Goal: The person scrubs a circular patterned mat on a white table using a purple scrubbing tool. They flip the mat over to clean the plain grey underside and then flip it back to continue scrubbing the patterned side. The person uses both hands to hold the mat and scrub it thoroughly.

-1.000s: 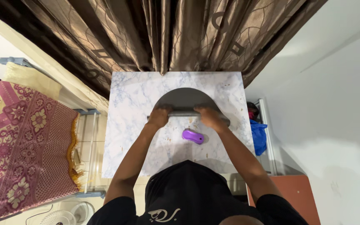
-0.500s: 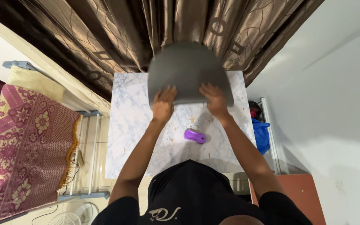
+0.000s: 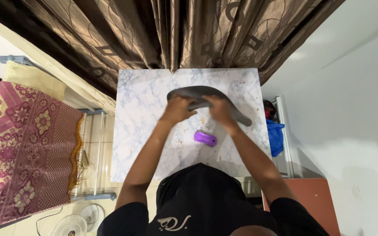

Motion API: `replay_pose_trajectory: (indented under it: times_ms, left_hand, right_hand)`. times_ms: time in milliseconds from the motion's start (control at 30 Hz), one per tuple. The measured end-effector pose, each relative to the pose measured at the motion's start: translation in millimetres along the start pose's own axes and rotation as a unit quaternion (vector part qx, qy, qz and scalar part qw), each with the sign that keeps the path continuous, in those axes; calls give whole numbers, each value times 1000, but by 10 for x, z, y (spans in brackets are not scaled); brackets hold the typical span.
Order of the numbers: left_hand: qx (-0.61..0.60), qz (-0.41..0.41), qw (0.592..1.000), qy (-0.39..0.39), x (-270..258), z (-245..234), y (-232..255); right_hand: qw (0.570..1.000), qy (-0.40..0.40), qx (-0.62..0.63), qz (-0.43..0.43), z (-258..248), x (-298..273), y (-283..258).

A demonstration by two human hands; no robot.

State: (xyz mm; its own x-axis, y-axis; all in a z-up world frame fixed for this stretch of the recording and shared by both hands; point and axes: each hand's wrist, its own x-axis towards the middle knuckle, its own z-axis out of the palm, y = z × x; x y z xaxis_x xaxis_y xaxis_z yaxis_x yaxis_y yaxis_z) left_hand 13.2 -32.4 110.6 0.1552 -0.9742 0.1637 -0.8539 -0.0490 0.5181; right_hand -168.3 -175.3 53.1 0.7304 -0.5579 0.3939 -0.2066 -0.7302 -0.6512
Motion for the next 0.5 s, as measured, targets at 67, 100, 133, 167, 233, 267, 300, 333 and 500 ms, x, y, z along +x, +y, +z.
replay_pose_trajectory:
  times_ms: [67,100,133,167,233,267,300,333,500]
  left_hand:
    - [-13,40,998,51,-93,-395,-40]
    - [-17,58,994,86,-115,-481,-45]
    - [-19,75,990,121,-139,-538,-75]
    - [-22,92,983,156,-154,-555,-119]
    - [-15,68,977,201,-90,-501,-224]
    - [-13,59,973,224,-38,-487,-272]
    - [-32,46,976,213,-31,-511,-326]
    - [-50,33,978,202,-24,-560,-370]
    - [-12,56,979,197,29,-691,-188]
  right_hand:
    - [997,20,81,-2,-341,132,-6]
    - [996,22,87,-6,-493,225,6]
    - [995,24,95,-11,-640,318,21]
    - [994,25,103,-16,-737,382,16]
    - [981,-42,182,53,-883,425,-29]
    - [969,-73,219,87,-959,442,-67]
    - [980,-78,174,62,-986,456,-134]
    - [988,-82,129,36,-1005,482,-210]
    - [988,-101,93,77,-1124,460,-694]
